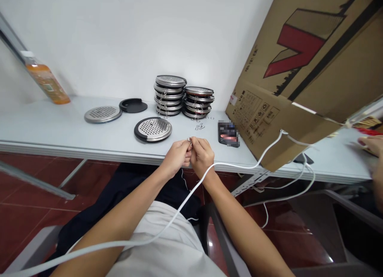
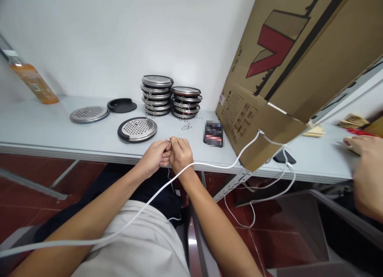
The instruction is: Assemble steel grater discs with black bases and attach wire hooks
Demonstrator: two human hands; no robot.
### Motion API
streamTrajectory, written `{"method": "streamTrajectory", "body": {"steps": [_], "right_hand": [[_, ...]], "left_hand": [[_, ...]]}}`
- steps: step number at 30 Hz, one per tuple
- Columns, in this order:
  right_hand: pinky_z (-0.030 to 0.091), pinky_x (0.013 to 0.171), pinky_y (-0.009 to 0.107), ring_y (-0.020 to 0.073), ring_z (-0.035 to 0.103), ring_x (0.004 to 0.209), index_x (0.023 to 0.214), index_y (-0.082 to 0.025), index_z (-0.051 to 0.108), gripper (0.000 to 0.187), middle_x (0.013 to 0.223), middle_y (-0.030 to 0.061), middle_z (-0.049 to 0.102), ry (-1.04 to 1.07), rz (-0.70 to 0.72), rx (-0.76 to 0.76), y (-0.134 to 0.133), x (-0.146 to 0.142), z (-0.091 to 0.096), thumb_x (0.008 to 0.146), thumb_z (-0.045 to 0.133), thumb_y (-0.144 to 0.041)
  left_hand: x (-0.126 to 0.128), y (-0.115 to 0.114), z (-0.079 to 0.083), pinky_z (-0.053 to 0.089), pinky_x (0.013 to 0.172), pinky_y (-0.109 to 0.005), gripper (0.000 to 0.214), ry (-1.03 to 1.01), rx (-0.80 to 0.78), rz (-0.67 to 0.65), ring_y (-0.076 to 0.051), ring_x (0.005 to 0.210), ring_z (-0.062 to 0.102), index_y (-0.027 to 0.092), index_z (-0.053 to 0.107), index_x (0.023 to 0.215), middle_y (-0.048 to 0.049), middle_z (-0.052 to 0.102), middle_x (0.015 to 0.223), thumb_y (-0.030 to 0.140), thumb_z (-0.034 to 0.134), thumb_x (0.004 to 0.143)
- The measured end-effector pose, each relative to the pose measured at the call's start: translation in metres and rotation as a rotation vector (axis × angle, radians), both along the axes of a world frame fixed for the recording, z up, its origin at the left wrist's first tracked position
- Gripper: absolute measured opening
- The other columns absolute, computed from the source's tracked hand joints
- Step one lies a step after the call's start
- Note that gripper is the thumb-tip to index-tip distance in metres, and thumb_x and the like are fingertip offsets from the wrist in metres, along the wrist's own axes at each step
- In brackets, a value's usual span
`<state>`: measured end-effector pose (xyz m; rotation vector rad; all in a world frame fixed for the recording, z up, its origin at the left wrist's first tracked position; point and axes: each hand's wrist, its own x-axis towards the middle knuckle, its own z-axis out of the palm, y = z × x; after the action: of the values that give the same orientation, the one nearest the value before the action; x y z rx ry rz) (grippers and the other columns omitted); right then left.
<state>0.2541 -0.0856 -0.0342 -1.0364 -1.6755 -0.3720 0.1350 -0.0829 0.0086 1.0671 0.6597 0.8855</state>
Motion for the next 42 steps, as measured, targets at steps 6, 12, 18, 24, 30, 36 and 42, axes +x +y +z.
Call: {"method": "streamTrajectory", "body": {"steps": [6, 12, 18, 24, 30, 36, 42], "right_hand": [[0.05, 0.074, 0.036, 0.0211, 0.056, 0.077, 0.116, -0.018, 0.061, 0.029, 0.085, 0.0101, 0.063, -0.023, 0.004, 0.011, 0.0, -0.003, -0.001, 0.097, 0.039, -0.015], [0.051, 0.075, 0.036, 0.0211, 0.057, 0.079, 0.116, -0.018, 0.061, 0.029, 0.085, 0.0095, 0.062, -0.044, 0.022, -0.021, -0.001, -0.003, -0.001, 0.098, 0.038, -0.015], [0.052, 0.078, 0.036, 0.0212, 0.059, 0.082, 0.117, -0.016, 0.061, 0.029, 0.087, 0.0109, 0.064, -0.015, 0.047, -0.005, 0.0, -0.005, -0.003, 0.097, 0.041, -0.012], [0.051, 0.075, 0.031, 0.0179, 0.063, 0.08, 0.11, -0.019, 0.069, 0.026, 0.086, 0.0078, 0.067, 0.115, 0.219, -0.19, -0.009, 0.004, 0.01, 0.096, 0.047, -0.017], [0.047, 0.063, 0.028, 0.015, 0.06, 0.068, 0.093, -0.02, 0.074, 0.017, 0.076, 0.0027, 0.067, 0.505, 0.357, -0.429, -0.015, 0.017, 0.022, 0.089, 0.061, -0.03], [0.05, 0.074, 0.03, 0.0171, 0.063, 0.086, 0.105, -0.022, 0.072, 0.025, 0.102, 0.0067, 0.069, 0.548, 0.473, -0.51, -0.012, 0.016, 0.023, 0.082, 0.07, -0.033], [0.048, 0.064, 0.027, 0.0131, 0.06, 0.064, 0.087, -0.02, 0.073, 0.02, 0.069, 0.0018, 0.068, 0.611, 0.542, -0.643, -0.013, 0.018, 0.024, 0.086, 0.065, -0.039]], "left_hand": [[0.002, -0.006, 0.005, 0.012, 0.037, -0.015, 0.022, 0.006, -0.081, 0.085, -0.003, 0.038, 0.017, 0.019, 0.037, 0.066, 0.0088, 0.027, 0.051, 0.022, 0.048, 0.084], [0.002, -0.007, 0.007, 0.01, 0.036, -0.016, 0.019, -0.051, -0.137, 0.112, -0.003, 0.037, 0.016, 0.018, 0.039, 0.066, 0.0088, 0.028, 0.051, 0.02, 0.046, 0.084], [-0.003, -0.004, 0.01, 0.011, 0.036, -0.016, 0.019, -0.087, -0.141, 0.11, -0.003, 0.036, 0.015, 0.019, 0.039, 0.068, 0.009, 0.028, 0.052, 0.02, 0.044, 0.086], [-0.016, 0.0, 0.011, 0.015, 0.038, -0.017, 0.023, 0.007, -0.047, 0.059, -0.003, 0.036, 0.017, 0.019, 0.041, 0.069, 0.0095, 0.027, 0.05, 0.028, 0.047, 0.089], [-0.035, 0.005, 0.013, 0.021, 0.042, -0.017, 0.027, 0.199, 0.052, 0.054, -0.003, 0.038, 0.029, 0.016, 0.048, 0.067, 0.0064, 0.035, 0.05, 0.031, 0.05, 0.089], [-0.042, 0.009, 0.017, 0.026, 0.045, -0.018, 0.03, 0.266, 0.147, -0.038, -0.005, 0.044, 0.034, 0.014, 0.052, 0.067, 0.0043, 0.04, 0.053, 0.034, 0.052, 0.089], [-0.048, 0.009, 0.02, 0.031, 0.051, -0.019, 0.034, 0.363, 0.289, -0.088, -0.006, 0.05, 0.038, 0.014, 0.055, 0.069, 0.0038, 0.044, 0.055, 0.041, 0.054, 0.089]]}}
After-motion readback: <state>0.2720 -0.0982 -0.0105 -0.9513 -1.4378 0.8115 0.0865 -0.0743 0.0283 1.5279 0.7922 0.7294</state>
